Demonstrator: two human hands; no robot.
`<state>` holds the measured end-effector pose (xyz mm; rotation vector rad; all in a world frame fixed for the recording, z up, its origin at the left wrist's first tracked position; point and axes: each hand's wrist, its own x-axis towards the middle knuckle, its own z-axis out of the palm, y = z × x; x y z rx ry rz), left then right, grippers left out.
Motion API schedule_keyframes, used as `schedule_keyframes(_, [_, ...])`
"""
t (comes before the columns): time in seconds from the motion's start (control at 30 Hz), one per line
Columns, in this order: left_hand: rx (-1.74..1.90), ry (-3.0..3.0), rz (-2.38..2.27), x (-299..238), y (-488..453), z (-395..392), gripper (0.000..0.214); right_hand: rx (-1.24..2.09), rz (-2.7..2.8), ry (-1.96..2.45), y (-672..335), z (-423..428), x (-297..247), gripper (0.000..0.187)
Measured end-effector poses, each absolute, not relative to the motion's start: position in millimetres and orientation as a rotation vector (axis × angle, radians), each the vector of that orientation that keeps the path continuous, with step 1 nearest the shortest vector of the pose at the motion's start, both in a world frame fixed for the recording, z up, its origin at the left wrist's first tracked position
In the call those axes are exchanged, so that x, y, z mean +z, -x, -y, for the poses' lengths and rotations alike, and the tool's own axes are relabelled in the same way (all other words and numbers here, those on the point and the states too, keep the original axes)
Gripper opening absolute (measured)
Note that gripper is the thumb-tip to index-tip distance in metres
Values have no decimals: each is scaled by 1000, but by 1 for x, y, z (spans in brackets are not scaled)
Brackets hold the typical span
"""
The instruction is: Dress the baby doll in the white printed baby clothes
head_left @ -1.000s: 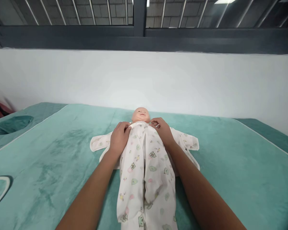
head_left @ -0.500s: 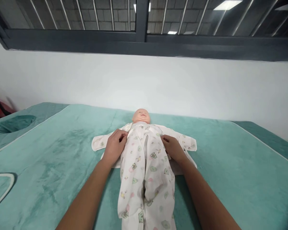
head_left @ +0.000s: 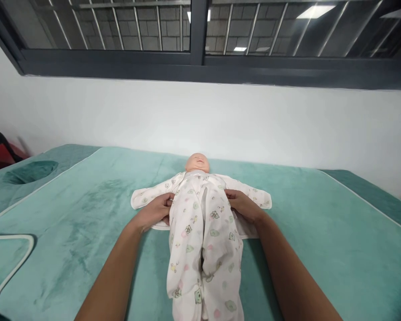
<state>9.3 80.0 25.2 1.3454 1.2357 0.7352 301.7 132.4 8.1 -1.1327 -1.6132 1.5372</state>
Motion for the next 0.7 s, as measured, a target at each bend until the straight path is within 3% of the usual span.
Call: schedule_keyframes(0.7, [934,-1282,-1126,19,-17,-79,38,1742,1413,924,-296,-133,9,42])
